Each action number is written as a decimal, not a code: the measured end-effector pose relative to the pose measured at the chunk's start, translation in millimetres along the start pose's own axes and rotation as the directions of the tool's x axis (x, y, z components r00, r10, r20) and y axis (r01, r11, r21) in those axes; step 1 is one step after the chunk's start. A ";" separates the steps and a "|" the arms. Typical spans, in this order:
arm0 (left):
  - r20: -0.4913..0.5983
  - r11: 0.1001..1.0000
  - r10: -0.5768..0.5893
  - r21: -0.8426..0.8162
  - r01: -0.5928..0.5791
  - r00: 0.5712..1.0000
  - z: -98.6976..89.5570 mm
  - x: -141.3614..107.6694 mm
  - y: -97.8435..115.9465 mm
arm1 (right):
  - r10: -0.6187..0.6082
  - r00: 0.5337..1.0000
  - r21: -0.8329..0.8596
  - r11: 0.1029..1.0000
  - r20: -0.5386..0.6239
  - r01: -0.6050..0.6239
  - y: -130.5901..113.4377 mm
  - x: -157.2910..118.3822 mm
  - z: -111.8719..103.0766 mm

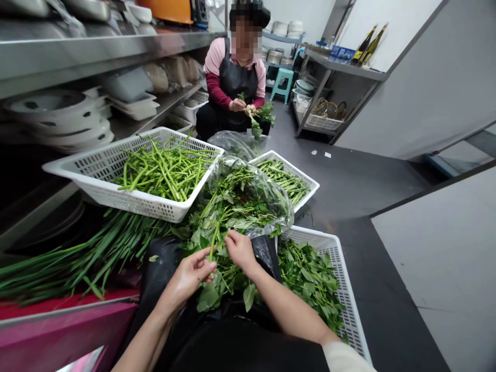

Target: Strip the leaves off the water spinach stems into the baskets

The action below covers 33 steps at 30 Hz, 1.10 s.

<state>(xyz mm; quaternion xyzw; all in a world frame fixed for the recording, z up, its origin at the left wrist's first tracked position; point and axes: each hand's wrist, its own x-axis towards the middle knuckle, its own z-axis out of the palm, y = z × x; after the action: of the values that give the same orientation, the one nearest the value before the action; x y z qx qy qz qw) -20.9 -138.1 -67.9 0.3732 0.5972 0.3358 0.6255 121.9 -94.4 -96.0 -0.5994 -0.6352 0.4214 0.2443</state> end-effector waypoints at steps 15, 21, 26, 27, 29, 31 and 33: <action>0.035 0.999 -0.029 0.028 0.028 0.999 -9.2 -6.2 2.5 | -0.022 0.998 0.462 0.887 0.052 -0.005 24.8 11.1 10.9; 0.057 0.993 -0.108 -0.050 0.111 0.993 -11.7 -6.3 5.4 | 0.077 0.977 0.609 0.772 0.197 -0.184 32.3 10.1 0.9; 0.146 0.990 -0.142 -0.003 0.144 0.979 -9.8 -8.7 2.1 | -0.009 0.939 0.556 0.807 0.344 -0.196 23.5 24.2 -1.4; 0.155 0.988 -0.155 0.016 0.155 0.976 -10.5 -10.6 2.4 | 0.031 0.957 0.510 0.841 0.289 -0.181 25.5 31.7 -3.6; 0.154 0.985 -0.169 0.053 0.163 0.973 -13.8 -13.9 7.5 | 0.110 0.981 0.422 0.891 0.161 -0.169 32.8 46.6 -9.4; 0.087 0.989 -0.134 0.069 0.128 0.987 -20.4 -13.4 21.8 | 0.145 0.983 0.381 0.907 0.113 -0.178 40.5 54.6 -13.7; -0.080 0.998 -0.023 0.056 0.028 0.997 -30.8 -5.8 47.4 | 0.100 0.977 0.305 0.940 0.189 -0.155 43.8 50.4 -12.7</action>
<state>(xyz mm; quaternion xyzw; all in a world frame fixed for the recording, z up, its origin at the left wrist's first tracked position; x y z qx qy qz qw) -50.8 -117.6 -24.1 0.3698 0.6355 0.3251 0.5947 148.5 -45.8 -135.4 -0.5538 -0.5372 0.5830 0.2545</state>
